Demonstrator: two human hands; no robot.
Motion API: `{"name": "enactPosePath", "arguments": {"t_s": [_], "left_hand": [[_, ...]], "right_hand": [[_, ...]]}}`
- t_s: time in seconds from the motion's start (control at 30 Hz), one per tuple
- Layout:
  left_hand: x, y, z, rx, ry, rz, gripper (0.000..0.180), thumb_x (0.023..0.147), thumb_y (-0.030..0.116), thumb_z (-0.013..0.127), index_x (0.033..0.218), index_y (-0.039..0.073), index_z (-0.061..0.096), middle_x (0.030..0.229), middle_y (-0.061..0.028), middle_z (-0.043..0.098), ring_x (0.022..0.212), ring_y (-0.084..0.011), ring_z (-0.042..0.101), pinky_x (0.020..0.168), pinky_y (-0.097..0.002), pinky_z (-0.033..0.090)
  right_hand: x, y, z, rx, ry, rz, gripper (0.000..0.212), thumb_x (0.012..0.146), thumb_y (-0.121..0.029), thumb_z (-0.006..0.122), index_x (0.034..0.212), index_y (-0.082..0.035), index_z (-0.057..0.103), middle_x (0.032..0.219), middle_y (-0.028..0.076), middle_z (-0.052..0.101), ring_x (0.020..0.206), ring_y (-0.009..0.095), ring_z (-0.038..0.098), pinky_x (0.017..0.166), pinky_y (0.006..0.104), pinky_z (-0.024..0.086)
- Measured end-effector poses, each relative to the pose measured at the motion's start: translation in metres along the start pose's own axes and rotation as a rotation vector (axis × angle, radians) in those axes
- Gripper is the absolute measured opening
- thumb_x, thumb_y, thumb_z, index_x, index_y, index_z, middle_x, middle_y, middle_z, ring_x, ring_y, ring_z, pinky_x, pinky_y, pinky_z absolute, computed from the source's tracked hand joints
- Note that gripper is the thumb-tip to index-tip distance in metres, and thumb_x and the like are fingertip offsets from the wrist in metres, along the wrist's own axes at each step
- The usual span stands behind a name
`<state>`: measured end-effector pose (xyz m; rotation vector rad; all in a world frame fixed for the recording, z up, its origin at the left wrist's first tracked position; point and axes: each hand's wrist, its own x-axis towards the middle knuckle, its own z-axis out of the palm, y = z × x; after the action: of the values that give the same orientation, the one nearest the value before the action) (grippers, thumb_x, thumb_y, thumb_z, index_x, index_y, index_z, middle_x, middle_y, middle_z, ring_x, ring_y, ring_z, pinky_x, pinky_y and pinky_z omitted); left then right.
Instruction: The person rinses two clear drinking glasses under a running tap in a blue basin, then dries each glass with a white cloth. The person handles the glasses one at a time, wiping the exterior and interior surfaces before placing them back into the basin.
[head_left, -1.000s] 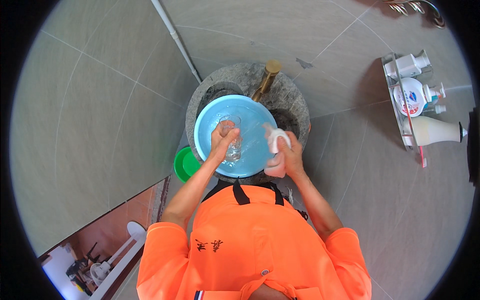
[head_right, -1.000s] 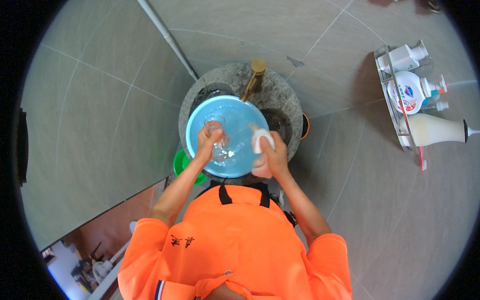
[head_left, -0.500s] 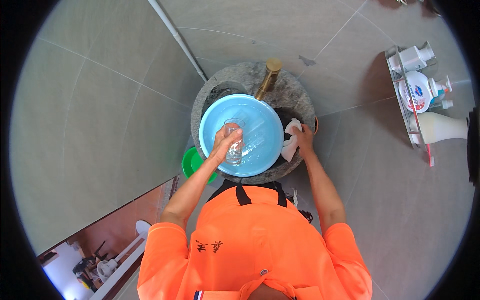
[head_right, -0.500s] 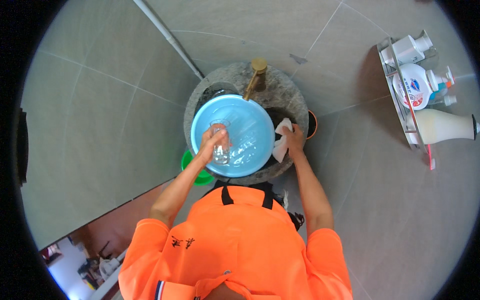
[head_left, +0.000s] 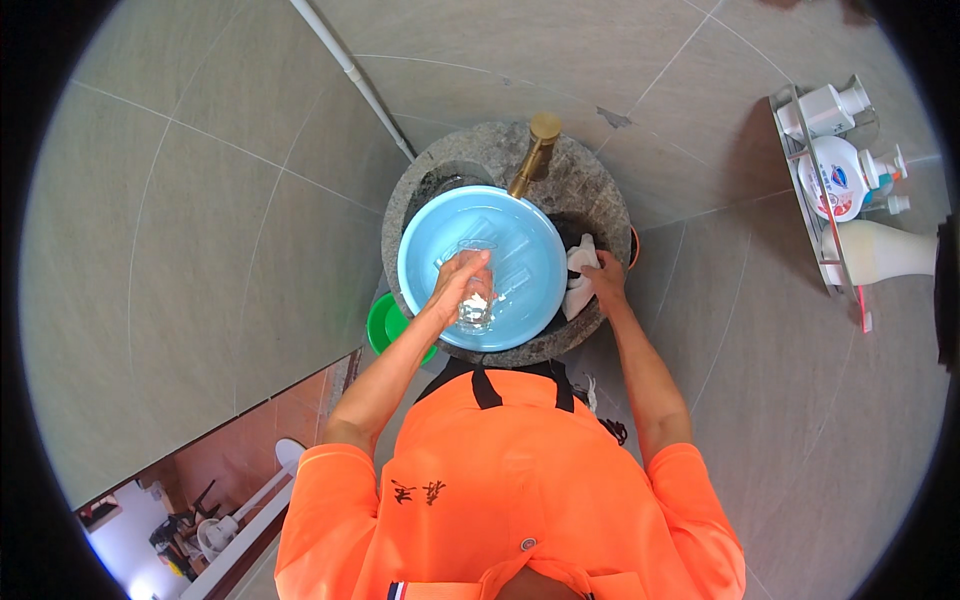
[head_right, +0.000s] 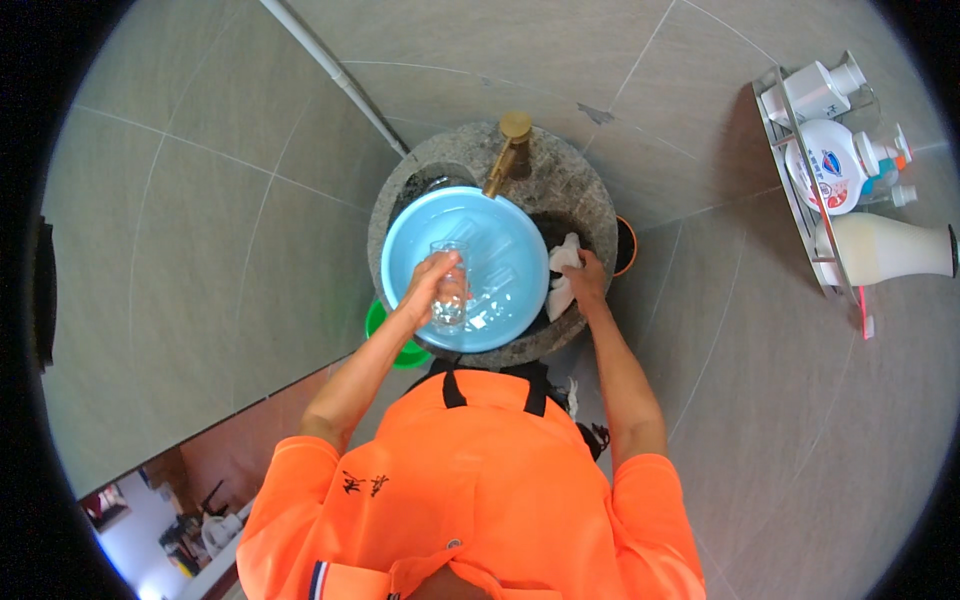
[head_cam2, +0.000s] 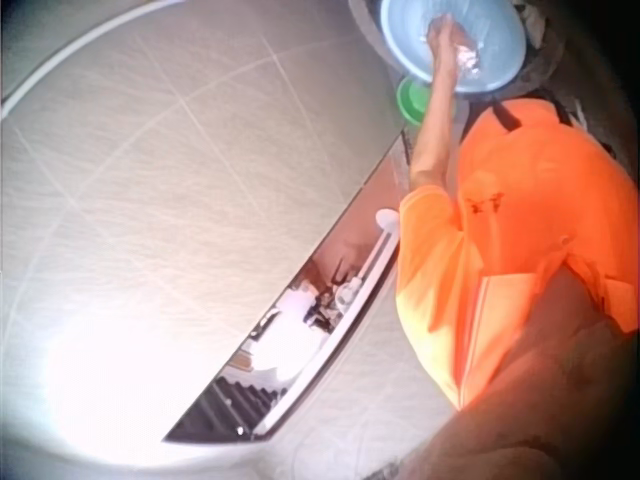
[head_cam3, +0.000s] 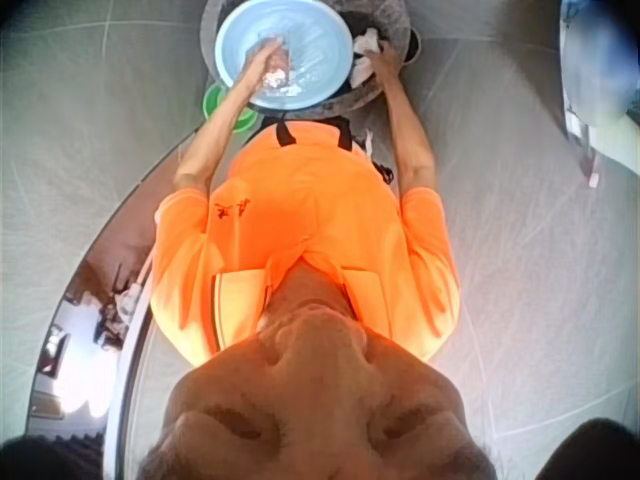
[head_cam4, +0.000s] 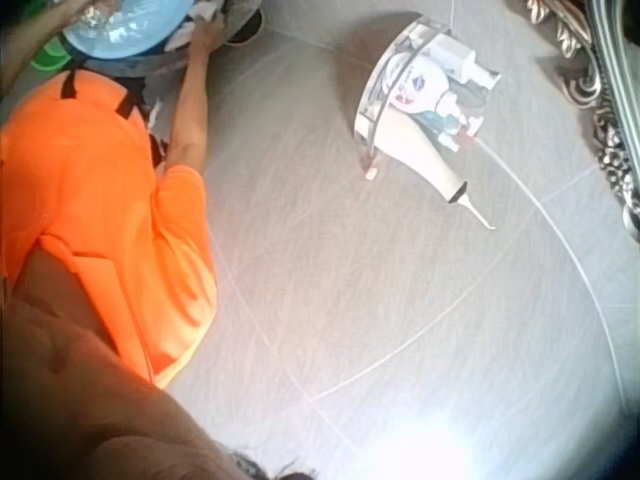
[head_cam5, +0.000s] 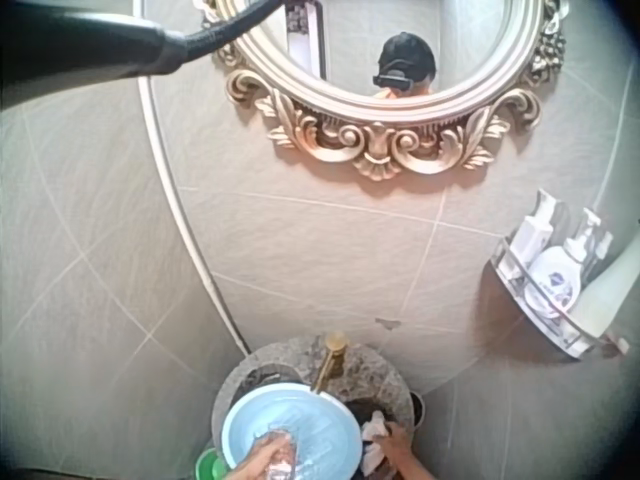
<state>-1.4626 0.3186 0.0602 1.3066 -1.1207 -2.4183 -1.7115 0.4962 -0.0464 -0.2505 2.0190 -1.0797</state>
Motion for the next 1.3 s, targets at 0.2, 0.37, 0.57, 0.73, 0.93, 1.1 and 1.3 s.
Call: {"name": "enactPosePath", "arguments": {"t_s": [0.2, 0.37, 0.57, 0.73, 0.93, 1.1, 1.3], "left_hand": [[0.007, -0.005, -0.007, -0.014, -0.022, -0.377, 0.083, 0.074, 0.062, 0.071, 0.121, -0.002, 0.045, 0.096, -0.0217, 0.058, 0.074, -0.0320, 0.067, 0.063, -0.0450, 0.058], [0.004, -0.026, -0.009, -0.219, -0.052, -0.562, 0.111, 0.069, 0.073, 0.068, 0.138, -0.004, 0.028, 0.121, -0.0319, 0.047, 0.088, -0.0446, 0.064, 0.072, -0.0582, 0.054], [-0.002, -0.035, 0.005, -0.439, -0.077, -0.619, 0.113, 0.072, 0.075, 0.063, 0.142, -0.004, 0.022, 0.112, -0.0277, 0.049, 0.088, -0.0433, 0.061, 0.075, -0.0625, 0.050], [-0.009, -0.037, 0.018, -0.507, -0.039, -0.563, 0.108, 0.075, 0.078, 0.055, 0.140, -0.004, 0.028, 0.091, -0.0196, 0.057, 0.076, -0.0364, 0.062, 0.068, -0.0557, 0.053], [-0.015, -0.027, 0.024, -0.396, -0.032, -0.466, 0.095, 0.076, 0.078, 0.053, 0.129, 0.001, 0.037, 0.089, -0.0193, 0.058, 0.072, -0.0365, 0.063, 0.067, -0.0535, 0.053], [-0.022, -0.027, 0.020, -0.256, -0.090, -0.235, 0.075, 0.085, 0.067, 0.055, 0.124, 0.005, 0.040, 0.083, -0.0149, 0.061, 0.071, -0.0313, 0.065, 0.066, -0.0442, 0.055], [-0.024, -0.043, 0.023, 0.014, -0.092, 0.285, 0.067, 0.084, 0.037, 0.072, 0.132, 0.004, 0.039, 0.085, -0.0101, 0.062, 0.076, -0.0190, 0.065, 0.067, -0.0323, 0.053]], "right_hand": [[-0.015, -0.005, 0.006, 0.010, 0.151, -0.112, 0.052, 0.080, -0.008, 0.066, 0.129, 0.001, 0.052, 0.123, 0.018, 0.058, 0.112, 0.031, 0.056, 0.093, 0.0412, 0.045], [-0.021, -0.030, 0.008, -0.233, 0.081, -0.057, 0.054, 0.080, -0.011, 0.066, 0.130, 0.000, 0.051, 0.129, 0.021, 0.055, 0.118, 0.036, 0.054, 0.096, 0.0449, 0.044], [-0.030, -0.021, 0.017, -0.530, 0.149, -0.314, 0.045, 0.083, -0.012, 0.064, 0.126, 0.000, 0.054, 0.120, 0.021, 0.059, 0.111, 0.034, 0.058, 0.092, 0.0437, 0.046], [-0.068, -0.043, 0.026, -0.215, 0.052, -0.304, 0.037, 0.086, -0.014, 0.061, 0.121, -0.001, 0.058, 0.099, 0.018, 0.066, 0.094, 0.032, 0.065, 0.082, 0.0414, 0.050], [-0.099, -0.046, 0.040, 0.066, -0.255, -0.077, 0.033, 0.088, -0.017, 0.058, 0.117, 0.001, 0.059, 0.089, 0.008, 0.066, 0.079, 0.016, 0.064, 0.062, 0.0297, 0.050], [-0.119, -0.053, 0.051, 0.241, -0.493, -0.105, 0.037, 0.088, -0.022, 0.063, 0.119, -0.002, 0.060, 0.101, 0.006, 0.064, 0.089, 0.015, 0.062, 0.073, 0.0284, 0.050], [-0.140, -0.080, 0.054, 0.105, -0.505, -0.413, 0.065, 0.079, -0.024, 0.074, 0.135, -0.004, 0.047, 0.124, 0.009, 0.057, 0.114, 0.021, 0.055, 0.091, 0.0337, 0.045]]}}
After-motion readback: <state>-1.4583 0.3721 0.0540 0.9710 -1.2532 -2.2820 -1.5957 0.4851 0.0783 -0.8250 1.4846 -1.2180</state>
